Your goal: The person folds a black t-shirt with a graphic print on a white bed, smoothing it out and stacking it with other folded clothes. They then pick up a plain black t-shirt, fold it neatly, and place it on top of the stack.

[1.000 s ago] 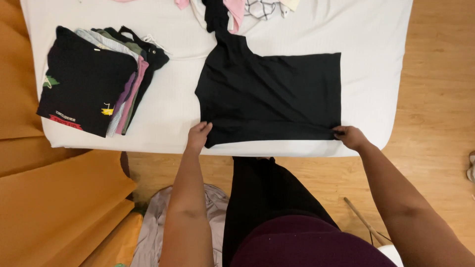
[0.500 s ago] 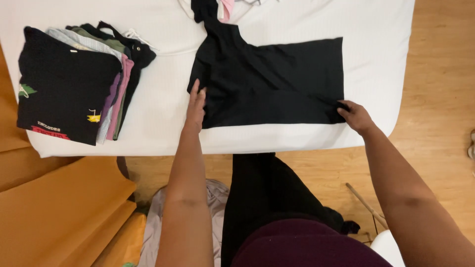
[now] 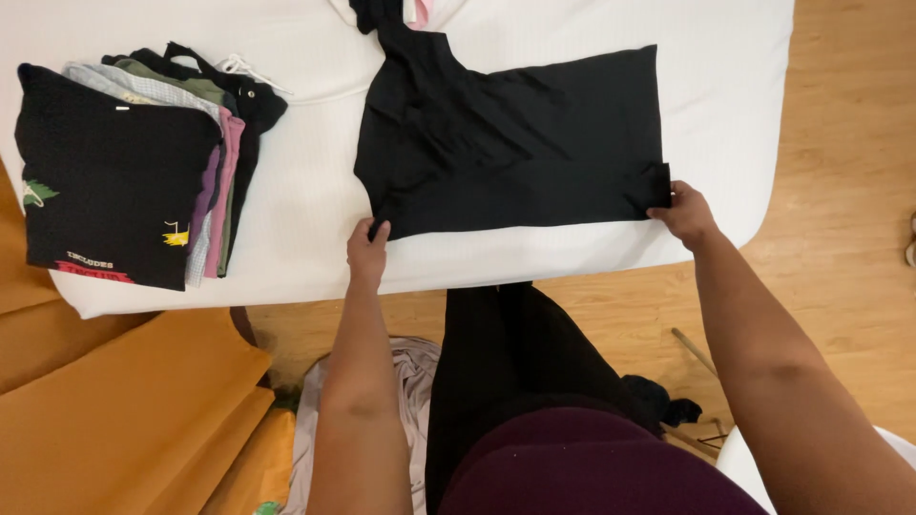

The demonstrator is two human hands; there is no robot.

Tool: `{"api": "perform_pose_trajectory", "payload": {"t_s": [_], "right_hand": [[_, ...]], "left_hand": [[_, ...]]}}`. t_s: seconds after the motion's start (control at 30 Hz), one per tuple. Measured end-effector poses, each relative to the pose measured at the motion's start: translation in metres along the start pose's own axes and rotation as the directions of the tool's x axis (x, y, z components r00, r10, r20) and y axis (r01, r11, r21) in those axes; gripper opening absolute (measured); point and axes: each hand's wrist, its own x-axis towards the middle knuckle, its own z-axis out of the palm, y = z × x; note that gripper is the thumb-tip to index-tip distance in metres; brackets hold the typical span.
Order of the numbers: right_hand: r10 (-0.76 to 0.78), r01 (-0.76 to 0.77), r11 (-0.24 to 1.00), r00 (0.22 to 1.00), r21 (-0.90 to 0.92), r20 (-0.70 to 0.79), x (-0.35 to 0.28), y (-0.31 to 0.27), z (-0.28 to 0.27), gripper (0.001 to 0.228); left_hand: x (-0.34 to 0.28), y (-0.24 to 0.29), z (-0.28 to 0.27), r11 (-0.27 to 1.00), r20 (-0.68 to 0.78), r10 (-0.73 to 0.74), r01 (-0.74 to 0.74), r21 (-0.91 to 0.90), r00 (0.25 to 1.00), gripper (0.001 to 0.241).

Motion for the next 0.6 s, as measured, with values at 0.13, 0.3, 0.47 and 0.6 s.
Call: {"api": "perform_pose_trajectory", "payload": {"t_s": [0.13, 0.3, 0.47, 0.6], "right_hand": [[-0.075, 0.079, 0.937, 0.997, 0.339, -0.024, 0.017, 0.028, 0.004, 0.033], [-0.03, 0.054, 0.953, 0.996, 0.297, -0.084, -0.011, 0.011, 0.013, 0.034], [-0.042, 0.066, 0.972, 0.993, 0.224, -0.11, -0.018, 0.005, 0.016, 0.047], [0.089, -0.066, 0.983, 0.987, 0.174, -0.133, -0.036, -0.022, 0.007, 0.044]], "left_hand": [[-0.012, -0.015, -0.013, 0.994, 0.02, 0.104, -0.104, -0.015, 0.994, 0.041], [-0.032, -0.019, -0.007, 0.874, -0.038, -0.038, 0.051, 0.483, 0.999, 0.039], [-0.02, -0.034, 0.012, 0.826, -0.095, 0.161, -0.082, 0.557, 0.982, 0.063], [-0.013, -0.044, 0.002, 0.923, -0.094, 0.06, -0.02, 0.384, 0.994, 0.057]]}}
